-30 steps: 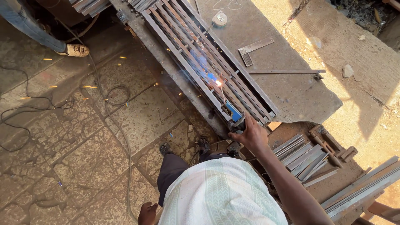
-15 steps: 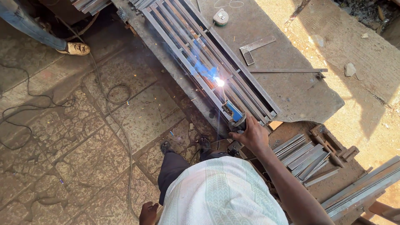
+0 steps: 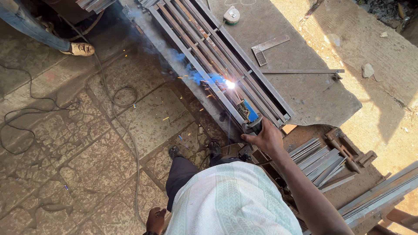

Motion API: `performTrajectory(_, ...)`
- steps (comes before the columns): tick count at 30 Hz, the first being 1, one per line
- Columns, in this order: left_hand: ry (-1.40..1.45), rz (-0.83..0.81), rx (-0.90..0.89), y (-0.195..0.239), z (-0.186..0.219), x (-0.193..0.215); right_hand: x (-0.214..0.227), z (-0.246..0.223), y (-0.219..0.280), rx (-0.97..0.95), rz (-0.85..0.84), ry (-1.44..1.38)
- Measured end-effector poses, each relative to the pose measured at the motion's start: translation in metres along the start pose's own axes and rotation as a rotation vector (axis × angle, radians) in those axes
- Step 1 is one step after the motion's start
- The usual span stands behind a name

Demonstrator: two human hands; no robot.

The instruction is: Welding metal rods and bars together to construct a gate or grille structure.

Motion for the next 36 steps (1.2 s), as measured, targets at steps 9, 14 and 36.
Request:
performTrajectory(9, -0.031, -0.006, 0.053, 0.011, 0.008, 0.001, -0.019, 0.013, 0.0, -0.117, -0.121, -0.049)
performTrajectory(14, -0.06, -0.008, 0.087, 0.012, 0.009, -0.001, -0.027, 0.001, 0.008, -0.078, -0.198, 0.012)
performTrajectory(36, 0.017, 0.01, 0.0, 0.007, -0.004, -0.005, -0.03, -0.006, 0.004, 0.128, -0.002, 0.194)
Point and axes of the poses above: each hand's wrist, its own y-axis away from the middle knuckle, its own x-axis out of the back of the hand, z = x × y, the point moved 6 cm from there along -y, towards the middle knuckle, and after that the axes turned 2 degrees about -z, right-handed, at the moved point
